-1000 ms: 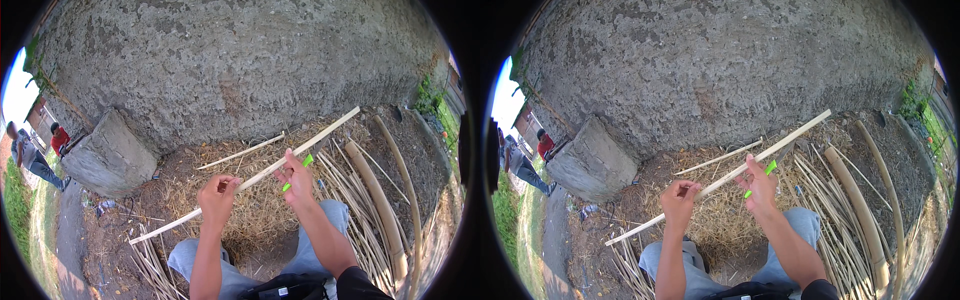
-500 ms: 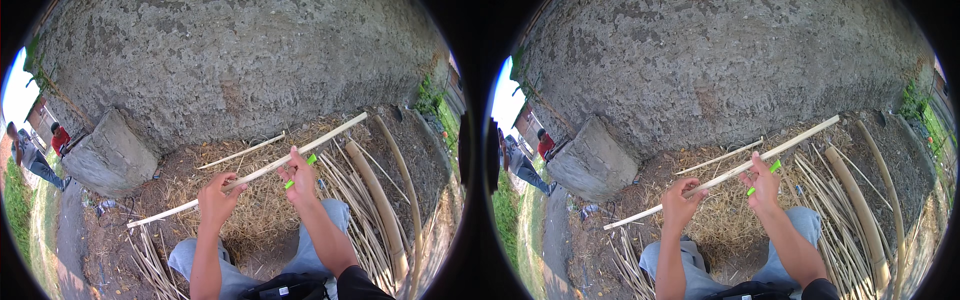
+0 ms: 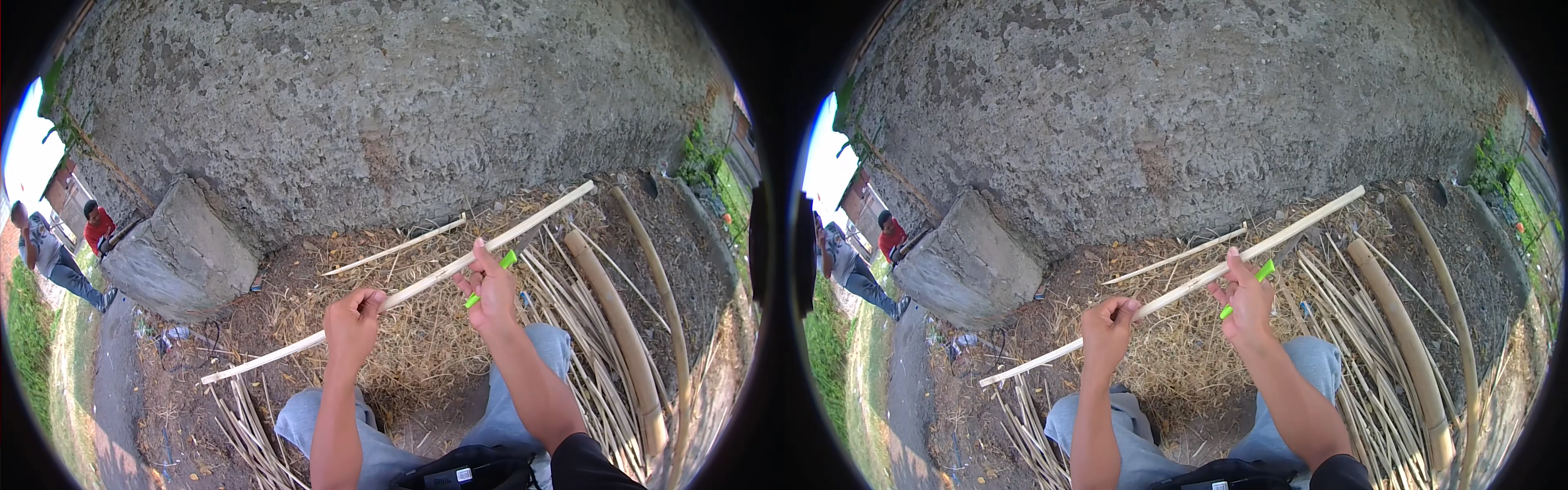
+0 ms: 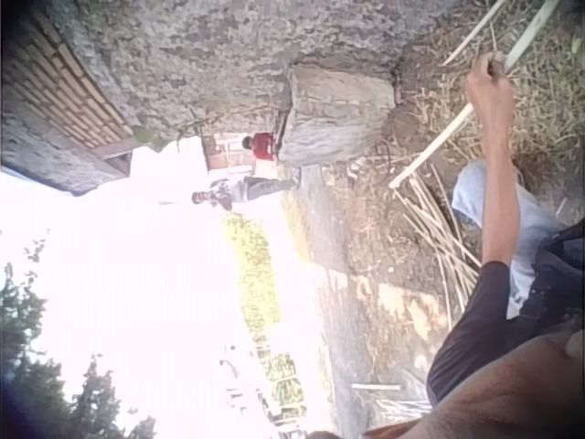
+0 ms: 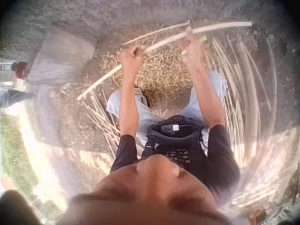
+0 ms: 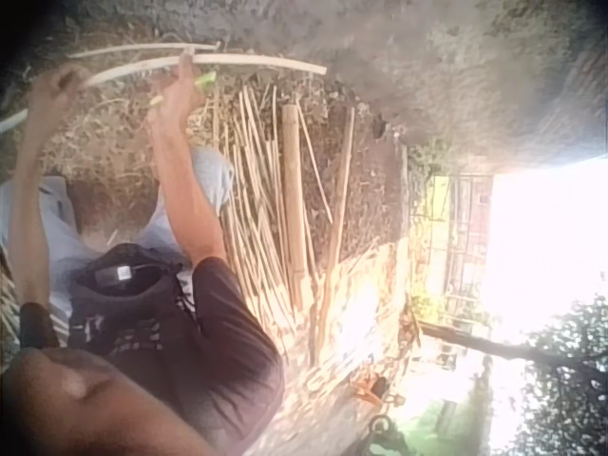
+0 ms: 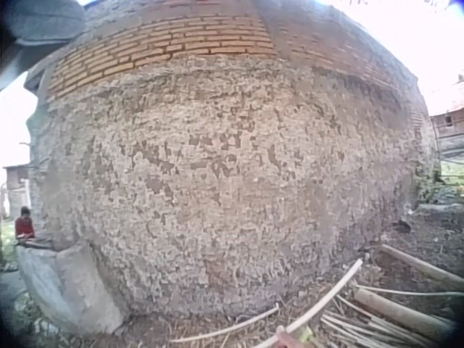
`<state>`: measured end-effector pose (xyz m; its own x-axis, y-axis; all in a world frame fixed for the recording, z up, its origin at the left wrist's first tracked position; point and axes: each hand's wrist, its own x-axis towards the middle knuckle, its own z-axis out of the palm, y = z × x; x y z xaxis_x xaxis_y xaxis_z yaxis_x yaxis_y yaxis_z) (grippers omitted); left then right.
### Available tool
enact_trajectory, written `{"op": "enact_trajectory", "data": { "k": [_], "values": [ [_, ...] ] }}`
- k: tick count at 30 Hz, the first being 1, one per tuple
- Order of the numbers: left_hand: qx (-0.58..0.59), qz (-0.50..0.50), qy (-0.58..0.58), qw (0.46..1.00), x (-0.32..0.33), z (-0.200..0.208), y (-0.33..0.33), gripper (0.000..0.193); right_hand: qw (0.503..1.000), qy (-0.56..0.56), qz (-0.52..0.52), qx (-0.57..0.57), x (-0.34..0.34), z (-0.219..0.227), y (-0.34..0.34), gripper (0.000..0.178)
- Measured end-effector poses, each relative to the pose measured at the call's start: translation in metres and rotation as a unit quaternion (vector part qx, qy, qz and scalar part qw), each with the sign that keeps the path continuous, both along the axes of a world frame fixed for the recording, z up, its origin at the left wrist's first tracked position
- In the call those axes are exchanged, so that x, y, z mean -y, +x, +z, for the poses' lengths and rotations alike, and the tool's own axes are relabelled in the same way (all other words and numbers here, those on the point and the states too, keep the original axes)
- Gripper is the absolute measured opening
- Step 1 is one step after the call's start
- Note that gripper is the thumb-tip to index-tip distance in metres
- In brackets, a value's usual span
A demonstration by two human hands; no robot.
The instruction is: The person scrapes a long bamboo strip with a large knife, then trims and carves along the strip using a small utility knife.
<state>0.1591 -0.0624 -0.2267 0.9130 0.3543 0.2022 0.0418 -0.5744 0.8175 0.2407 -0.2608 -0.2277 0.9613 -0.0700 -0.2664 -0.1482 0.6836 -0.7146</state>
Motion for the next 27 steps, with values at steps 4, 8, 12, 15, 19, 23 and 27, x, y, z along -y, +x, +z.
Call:
{"op": "enact_trajectory", "data": {
  "k": [4,8,12,15,19,23,27],
  "values": [
    [0.067,0.041,-0.025,0.997,0.011,0.005,0.000,0.034,1.000,-0.006,-0.002,-0.016,0.000,0.001,0.001,0.030],
    [0.255,0.051,0.260,0.930,0.014,0.005,0.006,0.030,1.000,0.012,-0.007,-0.015,0.000,-0.002,0.003,0.029],
    [0.269,-0.054,0.367,0.889,0.010,0.000,0.005,0.023,1.000,0.026,-0.006,-0.010,-0.001,-0.003,0.003,0.029],
    [0.192,-0.054,0.283,0.938,0.013,-0.002,-0.001,0.019,1.000,0.024,0.015,0.003,0.006,0.002,0.006,0.029],
    [0.169,-0.017,0.246,0.954,0.017,0.004,-0.011,0.018,1.000,0.015,-0.022,-0.009,0.036,0.017,0.018,0.027],
    [0.163,0.017,0.226,0.960,0.014,0.009,-0.015,0.018,0.994,-0.048,-0.080,0.062,0.072,0.026,0.028,0.029],
    [0.162,0.016,0.215,0.963,0.010,0.009,-0.017,0.016,0.955,-0.251,0.007,0.160,0.086,0.025,0.020,0.030]
  ]
}}
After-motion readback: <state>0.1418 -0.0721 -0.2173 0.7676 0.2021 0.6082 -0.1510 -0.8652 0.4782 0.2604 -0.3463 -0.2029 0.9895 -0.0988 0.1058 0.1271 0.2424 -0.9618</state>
